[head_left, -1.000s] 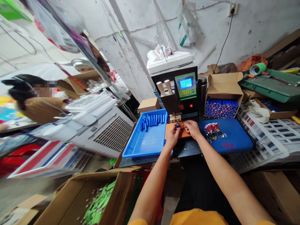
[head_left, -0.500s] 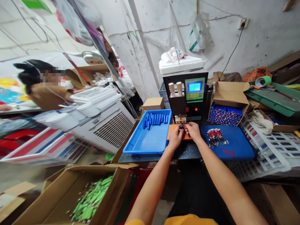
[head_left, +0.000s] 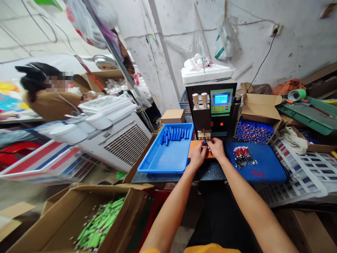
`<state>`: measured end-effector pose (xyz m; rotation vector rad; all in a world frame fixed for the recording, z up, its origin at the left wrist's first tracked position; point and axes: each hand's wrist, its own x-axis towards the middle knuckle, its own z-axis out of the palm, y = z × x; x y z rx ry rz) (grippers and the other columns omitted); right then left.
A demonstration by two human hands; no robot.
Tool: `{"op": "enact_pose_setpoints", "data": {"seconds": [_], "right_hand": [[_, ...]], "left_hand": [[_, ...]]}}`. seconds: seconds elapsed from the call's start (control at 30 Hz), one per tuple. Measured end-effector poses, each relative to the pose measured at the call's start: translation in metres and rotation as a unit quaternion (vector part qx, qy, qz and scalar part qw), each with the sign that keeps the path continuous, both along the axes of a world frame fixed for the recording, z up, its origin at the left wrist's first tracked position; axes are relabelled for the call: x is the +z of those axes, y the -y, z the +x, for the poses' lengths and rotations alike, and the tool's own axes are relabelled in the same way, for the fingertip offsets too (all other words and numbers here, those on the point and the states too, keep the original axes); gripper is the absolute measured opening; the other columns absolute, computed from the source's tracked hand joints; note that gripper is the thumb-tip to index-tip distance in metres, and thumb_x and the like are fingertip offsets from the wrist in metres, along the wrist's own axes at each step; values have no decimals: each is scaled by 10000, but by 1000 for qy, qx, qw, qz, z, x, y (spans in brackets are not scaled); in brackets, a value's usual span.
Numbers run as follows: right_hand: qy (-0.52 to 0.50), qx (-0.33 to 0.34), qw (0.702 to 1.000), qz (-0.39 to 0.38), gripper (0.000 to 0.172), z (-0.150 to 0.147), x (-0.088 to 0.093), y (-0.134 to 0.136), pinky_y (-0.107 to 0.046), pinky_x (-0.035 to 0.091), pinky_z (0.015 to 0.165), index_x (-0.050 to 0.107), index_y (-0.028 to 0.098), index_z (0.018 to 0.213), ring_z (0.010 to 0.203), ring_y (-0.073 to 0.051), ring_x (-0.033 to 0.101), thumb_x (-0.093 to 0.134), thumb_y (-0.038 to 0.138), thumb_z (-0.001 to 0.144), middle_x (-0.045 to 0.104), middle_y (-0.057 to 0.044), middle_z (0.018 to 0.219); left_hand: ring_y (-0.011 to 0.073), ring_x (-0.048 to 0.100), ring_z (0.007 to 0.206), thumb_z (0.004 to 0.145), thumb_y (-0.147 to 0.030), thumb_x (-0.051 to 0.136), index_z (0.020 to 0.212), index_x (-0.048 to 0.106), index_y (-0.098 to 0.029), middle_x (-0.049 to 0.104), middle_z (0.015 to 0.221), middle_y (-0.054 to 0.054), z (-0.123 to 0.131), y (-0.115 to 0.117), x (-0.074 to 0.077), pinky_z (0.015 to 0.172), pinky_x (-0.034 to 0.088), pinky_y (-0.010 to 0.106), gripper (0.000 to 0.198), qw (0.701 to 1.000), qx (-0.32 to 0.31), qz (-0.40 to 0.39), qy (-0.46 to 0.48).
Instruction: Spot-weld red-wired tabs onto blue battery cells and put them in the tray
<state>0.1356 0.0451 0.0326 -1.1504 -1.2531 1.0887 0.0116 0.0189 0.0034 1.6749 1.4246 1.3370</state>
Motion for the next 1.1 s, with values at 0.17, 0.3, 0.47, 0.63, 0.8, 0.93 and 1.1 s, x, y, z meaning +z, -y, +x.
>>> {"op": "enact_pose_setpoints", "data": {"seconds": [0.17, 0.3, 0.47, 0.63, 0.8, 0.93, 1.1], "right_hand": [[14, -9, 1000, 6, 267, -2, 0, 1, -250, 467, 473, 594, 182, 693, 539, -162, 582, 639, 444, 719, 644, -37, 627], [10, -17, 1000, 1, 265, -4, -1, -1, -249, 461, 458, 590, 179, 707, 527, -162, 578, 633, 440, 715, 646, -40, 630], [19, -25, 1000, 2, 274, -5, -3, 0, -241, 471, 472, 605, 169, 735, 561, -167, 604, 622, 443, 720, 664, -38, 656], [15, -19, 1000, -2, 279, -5, -2, 1, -235, 470, 462, 607, 167, 742, 548, -163, 604, 610, 446, 729, 657, -28, 634], [17, -18, 1000, 7, 260, -5, -4, 0, -240, 472, 464, 596, 172, 728, 529, -158, 591, 610, 432, 734, 639, -17, 623], [27, -16, 999, 13, 254, -5, -7, -2, -235, 463, 466, 603, 178, 748, 527, -154, 590, 609, 432, 747, 647, -14, 638], [41, -27, 999, 16, 265, -5, -6, 0, -237, 466, 481, 612, 177, 764, 542, -157, 602, 601, 441, 771, 662, -29, 661]], "left_hand": [[170, 628, 657, 873, -319, 582, 1116, 647, -201, 705, 807, 40, 0, 0, 0, 661, 475, 267, 278, 1000, 2, 0, -10], [169, 628, 662, 878, -313, 574, 1135, 642, -201, 710, 832, 45, 0, 0, 1, 663, 472, 265, 288, 1000, 1, -3, -17], [164, 631, 680, 896, -322, 549, 1150, 628, -187, 705, 823, 44, 0, 1, 3, 677, 476, 257, 298, 999, 5, -19, -42], [159, 630, 676, 918, -317, 511, 1162, 621, -185, 706, 855, 53, 0, 2, 5, 669, 476, 256, 299, 998, 9, -20, -67], [160, 632, 671, 917, -324, 517, 1179, 618, -193, 702, 821, 42, -1, 2, 2, 666, 475, 257, 310, 998, 10, -24, -65], [158, 631, 663, 917, -329, 515, 1180, 617, -201, 698, 802, 35, -1, 1, -1, 655, 468, 250, 310, 998, 9, -28, -59], [151, 617, 637, 889, -328, 548, 1099, 649, -191, 693, 768, 27, -1, 1, 2, 648, 464, 250, 271, 998, 8, -39, -55]]}}
